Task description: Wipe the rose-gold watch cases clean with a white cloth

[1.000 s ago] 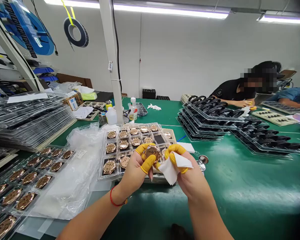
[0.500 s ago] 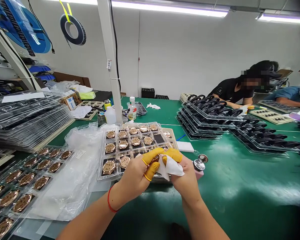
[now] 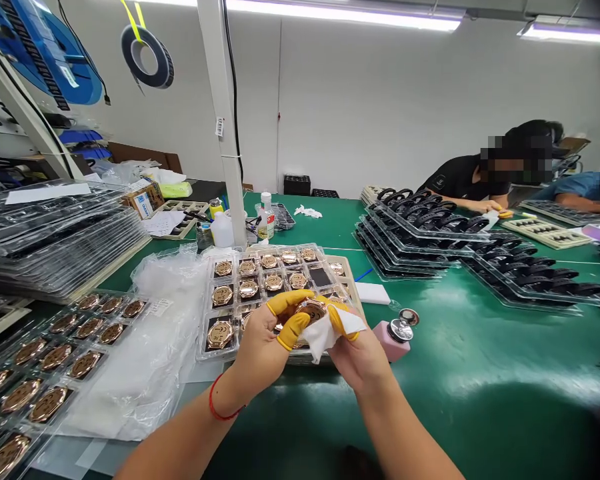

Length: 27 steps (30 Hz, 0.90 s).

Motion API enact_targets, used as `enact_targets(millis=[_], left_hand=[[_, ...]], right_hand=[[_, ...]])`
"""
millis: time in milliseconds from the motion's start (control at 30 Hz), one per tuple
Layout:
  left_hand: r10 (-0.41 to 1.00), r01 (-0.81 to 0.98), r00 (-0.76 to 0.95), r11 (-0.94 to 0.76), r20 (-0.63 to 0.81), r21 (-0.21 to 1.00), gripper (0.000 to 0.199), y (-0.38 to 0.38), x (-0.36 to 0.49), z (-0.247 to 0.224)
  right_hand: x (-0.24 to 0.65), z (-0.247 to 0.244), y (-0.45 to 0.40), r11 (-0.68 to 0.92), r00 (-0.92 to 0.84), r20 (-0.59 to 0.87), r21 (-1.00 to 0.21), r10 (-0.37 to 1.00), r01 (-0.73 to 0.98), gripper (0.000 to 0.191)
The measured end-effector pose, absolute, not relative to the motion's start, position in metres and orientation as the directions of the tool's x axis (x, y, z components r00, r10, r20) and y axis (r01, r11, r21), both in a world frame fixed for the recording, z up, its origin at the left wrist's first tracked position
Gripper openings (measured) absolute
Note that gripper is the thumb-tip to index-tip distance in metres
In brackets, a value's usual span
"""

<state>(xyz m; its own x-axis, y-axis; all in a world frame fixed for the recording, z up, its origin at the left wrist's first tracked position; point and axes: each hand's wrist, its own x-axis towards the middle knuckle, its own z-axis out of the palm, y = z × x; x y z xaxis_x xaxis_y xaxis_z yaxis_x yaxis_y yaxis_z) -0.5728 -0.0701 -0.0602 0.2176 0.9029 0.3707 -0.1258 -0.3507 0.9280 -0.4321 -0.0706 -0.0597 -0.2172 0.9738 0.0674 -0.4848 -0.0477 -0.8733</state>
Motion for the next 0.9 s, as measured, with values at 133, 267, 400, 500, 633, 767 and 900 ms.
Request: enact_targets(millis=[133, 267, 400, 500, 633, 767, 900], left_hand=[[0.902, -0.179, 0.258, -0.306, 0.345, 0.935, 0.027, -0.074, -0.568, -0.06], [0.938, -0.242, 0.23, -0.202, 0.258, 0.949, 0.034, -0.072, -0.567, -0.058], [0.938, -0.131, 0.207, -0.256, 0.279, 0.958, 0.033, -0.072, -0.568, -0.057], [0.905, 0.055, 0.185, -0.4, 0.384, 0.915, 0.031, -0.075, -0.57, -0.058], [0.825, 0.264, 0.221, -0.563, 0.519, 0.783, 0.032, -0.074, -0.573, -0.058], [0.752, 0.32, 0.292, -0.66, 0.591, 0.68, 0.031, -0.071, -0.575, -0.06], [0.69, 0.392, 0.31, -0.719, 0.654, 0.574, 0.035, -0.068, -0.575, -0.063]], right_hand=[[-0.437, -0.06, -0.07, -0.071, -0.182, 0.033, -0.841, 0.983, -0.536, 0.028], [-0.429, -0.058, -0.068, -0.067, -0.157, 0.019, -0.846, 0.987, -0.53, 0.022], [-0.415, -0.056, -0.068, 0.027, -0.032, 0.053, -0.84, 0.998, -0.542, 0.029], [-0.413, -0.055, -0.072, 0.165, -0.051, 0.198, -0.913, 0.979, -0.372, 0.023], [-0.415, -0.057, -0.075, 0.242, -0.084, 0.262, -0.95, 0.961, -0.195, 0.029], [-0.41, -0.057, -0.071, 0.223, -0.188, 0.256, -0.958, 0.948, -0.178, 0.047], [-0.409, -0.051, -0.07, 0.291, -0.281, 0.28, -0.957, 0.918, -0.002, 0.019]])
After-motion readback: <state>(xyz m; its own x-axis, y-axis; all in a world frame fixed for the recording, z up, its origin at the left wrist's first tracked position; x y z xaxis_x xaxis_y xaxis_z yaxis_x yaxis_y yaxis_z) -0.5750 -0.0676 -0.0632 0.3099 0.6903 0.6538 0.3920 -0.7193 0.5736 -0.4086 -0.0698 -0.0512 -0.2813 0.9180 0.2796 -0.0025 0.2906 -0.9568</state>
